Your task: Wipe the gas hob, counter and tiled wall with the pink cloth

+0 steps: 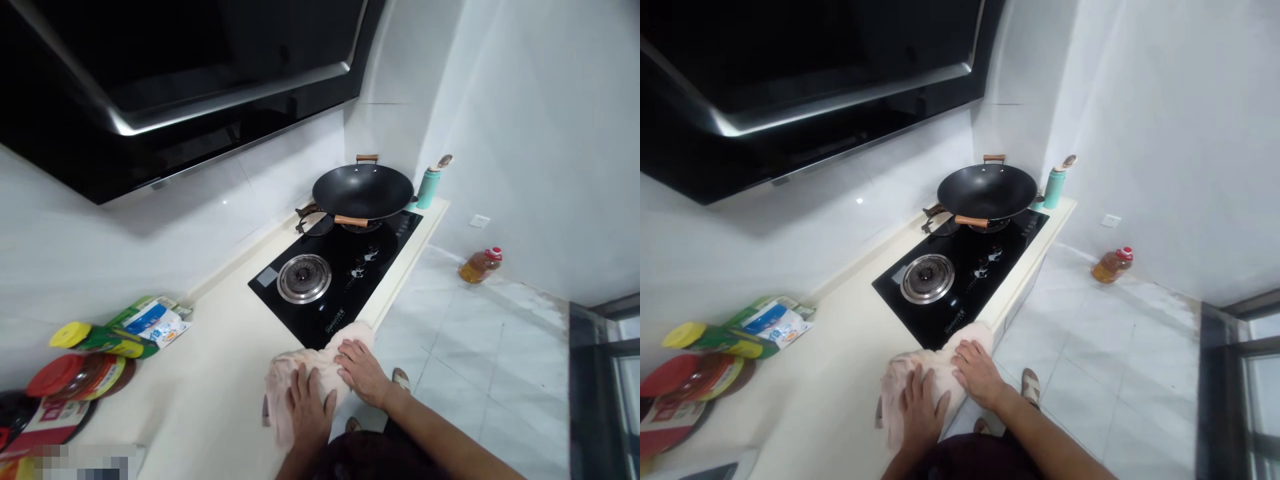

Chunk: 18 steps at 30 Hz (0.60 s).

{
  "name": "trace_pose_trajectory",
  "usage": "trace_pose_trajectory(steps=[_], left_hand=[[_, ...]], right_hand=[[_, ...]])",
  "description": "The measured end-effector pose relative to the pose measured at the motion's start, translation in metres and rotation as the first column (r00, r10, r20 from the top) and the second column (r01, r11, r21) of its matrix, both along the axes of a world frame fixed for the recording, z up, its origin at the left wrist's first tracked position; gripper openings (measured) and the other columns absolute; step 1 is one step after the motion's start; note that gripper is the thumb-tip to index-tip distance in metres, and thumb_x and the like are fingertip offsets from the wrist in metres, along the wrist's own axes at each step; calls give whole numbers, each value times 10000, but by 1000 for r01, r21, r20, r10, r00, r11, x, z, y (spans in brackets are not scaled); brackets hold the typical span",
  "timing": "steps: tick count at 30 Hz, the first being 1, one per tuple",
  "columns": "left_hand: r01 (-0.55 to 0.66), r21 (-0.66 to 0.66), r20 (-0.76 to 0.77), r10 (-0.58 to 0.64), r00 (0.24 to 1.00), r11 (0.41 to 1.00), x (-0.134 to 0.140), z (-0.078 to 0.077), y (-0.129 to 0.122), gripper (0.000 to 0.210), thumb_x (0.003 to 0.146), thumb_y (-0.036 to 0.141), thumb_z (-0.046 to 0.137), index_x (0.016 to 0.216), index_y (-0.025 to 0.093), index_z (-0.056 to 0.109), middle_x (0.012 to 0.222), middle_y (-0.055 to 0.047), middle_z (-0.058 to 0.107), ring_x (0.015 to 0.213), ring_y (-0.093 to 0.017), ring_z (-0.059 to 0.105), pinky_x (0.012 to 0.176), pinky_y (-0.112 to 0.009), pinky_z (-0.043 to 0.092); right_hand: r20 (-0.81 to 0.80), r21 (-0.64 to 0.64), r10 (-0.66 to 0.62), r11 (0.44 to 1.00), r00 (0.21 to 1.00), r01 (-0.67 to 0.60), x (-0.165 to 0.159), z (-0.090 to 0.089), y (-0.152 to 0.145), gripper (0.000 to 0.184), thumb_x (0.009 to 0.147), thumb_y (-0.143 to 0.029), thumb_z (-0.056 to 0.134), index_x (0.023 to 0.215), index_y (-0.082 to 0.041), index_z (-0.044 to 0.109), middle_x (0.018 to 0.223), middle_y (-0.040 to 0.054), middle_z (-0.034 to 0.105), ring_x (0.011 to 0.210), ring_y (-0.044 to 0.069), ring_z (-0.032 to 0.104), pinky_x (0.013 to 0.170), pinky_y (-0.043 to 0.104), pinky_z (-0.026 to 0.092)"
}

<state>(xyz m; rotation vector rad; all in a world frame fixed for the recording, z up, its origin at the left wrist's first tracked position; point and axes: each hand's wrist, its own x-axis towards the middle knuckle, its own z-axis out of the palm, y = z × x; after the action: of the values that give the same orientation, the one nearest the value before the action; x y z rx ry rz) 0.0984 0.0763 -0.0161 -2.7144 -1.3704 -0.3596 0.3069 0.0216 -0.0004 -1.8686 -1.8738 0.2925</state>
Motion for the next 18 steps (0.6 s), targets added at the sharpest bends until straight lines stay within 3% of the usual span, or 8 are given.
trace_pose_trajectory(steps=[4, 8, 12, 15, 18], left_hand=[[49, 32, 26, -50, 998, 998, 10, 4, 4, 390, 980, 402, 571, 1290, 204, 701, 1479, -182, 617, 1359, -381, 552, 982, -527, 535], [22, 41, 57, -24, 998, 999, 18, 0, 2, 362, 988, 394, 553, 1267, 226, 709, 1464, -175, 622, 1325, -366, 578, 958, -510, 545], [-88, -30, 88, 91, 992, 996, 32, -4, -8, 467, 996, 442, 520, 1397, 229, 630, 1517, -181, 575, 1397, -361, 535, 1016, -531, 532], [-188, -133, 39, 195, 980, 973, 50, 2, -11, 545, 1004, 468, 500, 1502, 251, 547, 1556, -179, 537, 1413, -364, 523, 1050, -551, 521], [-296, -188, -23, 297, 955, 937, 70, 14, -5, 476, 1011, 409, 472, 1439, 269, 626, 1518, -190, 556, 1392, -386, 538, 1057, -590, 513]], right_hand=[[20, -3, 14, 1000, 1000, -14, 27, 2, 6, 309, 1060, -311, 542, 1337, -240, 659, 1423, 92, 631, 1461, 268, 453, 1258, 498, 314], [-21, -39, 76, 996, 997, -77, 49, 3, 6, 374, 1058, -330, 547, 1416, -253, 622, 1485, 85, 598, 1509, 268, 395, 1279, 495, 283], [-122, -52, 43, 997, 992, -49, 69, 5, 3, 404, 1026, -315, 577, 1419, -233, 619, 1549, 109, 531, 1490, 267, 406, 1277, 479, 295], [-148, -85, -18, 996, 989, 6, 83, 5, -2, 430, 1011, -285, 561, 1433, -215, 607, 1610, 137, 456, 1507, 296, 373, 1290, 545, 240], [-172, -113, 62, 990, 983, -82, 94, 7, -5, 465, 1008, -279, 545, 1469, -220, 576, 1630, 126, 441, 1548, 298, 310, 1307, 587, 150]])
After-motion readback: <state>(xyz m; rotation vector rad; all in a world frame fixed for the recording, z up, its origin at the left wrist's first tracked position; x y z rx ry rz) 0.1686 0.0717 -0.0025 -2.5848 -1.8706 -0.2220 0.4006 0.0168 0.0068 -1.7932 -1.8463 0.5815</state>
